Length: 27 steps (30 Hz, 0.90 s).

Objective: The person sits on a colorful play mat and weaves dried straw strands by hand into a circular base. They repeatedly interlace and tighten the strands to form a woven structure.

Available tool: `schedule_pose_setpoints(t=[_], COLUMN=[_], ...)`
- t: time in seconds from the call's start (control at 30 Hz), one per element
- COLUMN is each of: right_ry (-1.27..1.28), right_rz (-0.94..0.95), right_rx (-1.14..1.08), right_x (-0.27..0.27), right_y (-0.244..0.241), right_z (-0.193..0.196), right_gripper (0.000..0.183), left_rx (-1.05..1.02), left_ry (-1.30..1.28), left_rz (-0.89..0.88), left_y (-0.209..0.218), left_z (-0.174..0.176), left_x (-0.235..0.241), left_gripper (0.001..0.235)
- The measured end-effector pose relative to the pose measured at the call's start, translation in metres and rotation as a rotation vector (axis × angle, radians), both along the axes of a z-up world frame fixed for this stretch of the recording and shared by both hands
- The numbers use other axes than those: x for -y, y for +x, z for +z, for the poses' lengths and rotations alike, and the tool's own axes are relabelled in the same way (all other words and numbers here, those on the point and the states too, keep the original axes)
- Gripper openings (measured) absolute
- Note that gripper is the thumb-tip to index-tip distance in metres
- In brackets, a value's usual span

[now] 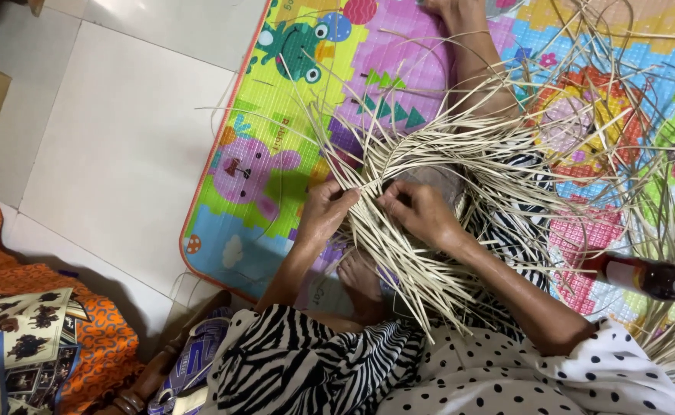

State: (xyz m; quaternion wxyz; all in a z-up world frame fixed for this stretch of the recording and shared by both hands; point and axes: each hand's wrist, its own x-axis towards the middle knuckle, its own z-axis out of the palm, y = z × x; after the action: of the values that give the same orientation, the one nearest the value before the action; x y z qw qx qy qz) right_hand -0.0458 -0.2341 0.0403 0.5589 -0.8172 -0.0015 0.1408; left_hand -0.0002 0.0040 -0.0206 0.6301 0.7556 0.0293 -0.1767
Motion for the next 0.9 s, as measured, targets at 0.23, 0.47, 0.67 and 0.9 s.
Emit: schedule_pose_setpoints(t=[0.23,0.47,0.67,0.9], right_ry=[-0.353,-0.304,0.263,0.056], right_rz=[0.051,0.296,0.281,0.488], right_rx=[0.638,0.805,0.691,0.524], right_x=[0.018,0.012,-0.004,-0.002], right_y=[0.006,0.026,0.065,0.057], right_z=[-0.031,-0.010,0.063,0.045], right_gripper=[0.040,0.048,0.018,0.039], left_rx=[0.001,0.056,0.017,0.075], left_ry=[-0.034,-0.083,-0.161,-0.197], left_rz=[-0.016,-0.068,-0.050,-0.071], left_y=[-0.003,-0.002,0.001,0.004], left_z=[-0.007,0.056,0.019,-0.010], left_x=[-0.004,0.014,0.003,0.009], left_gripper=[0.035,0.037,0.032,0.029])
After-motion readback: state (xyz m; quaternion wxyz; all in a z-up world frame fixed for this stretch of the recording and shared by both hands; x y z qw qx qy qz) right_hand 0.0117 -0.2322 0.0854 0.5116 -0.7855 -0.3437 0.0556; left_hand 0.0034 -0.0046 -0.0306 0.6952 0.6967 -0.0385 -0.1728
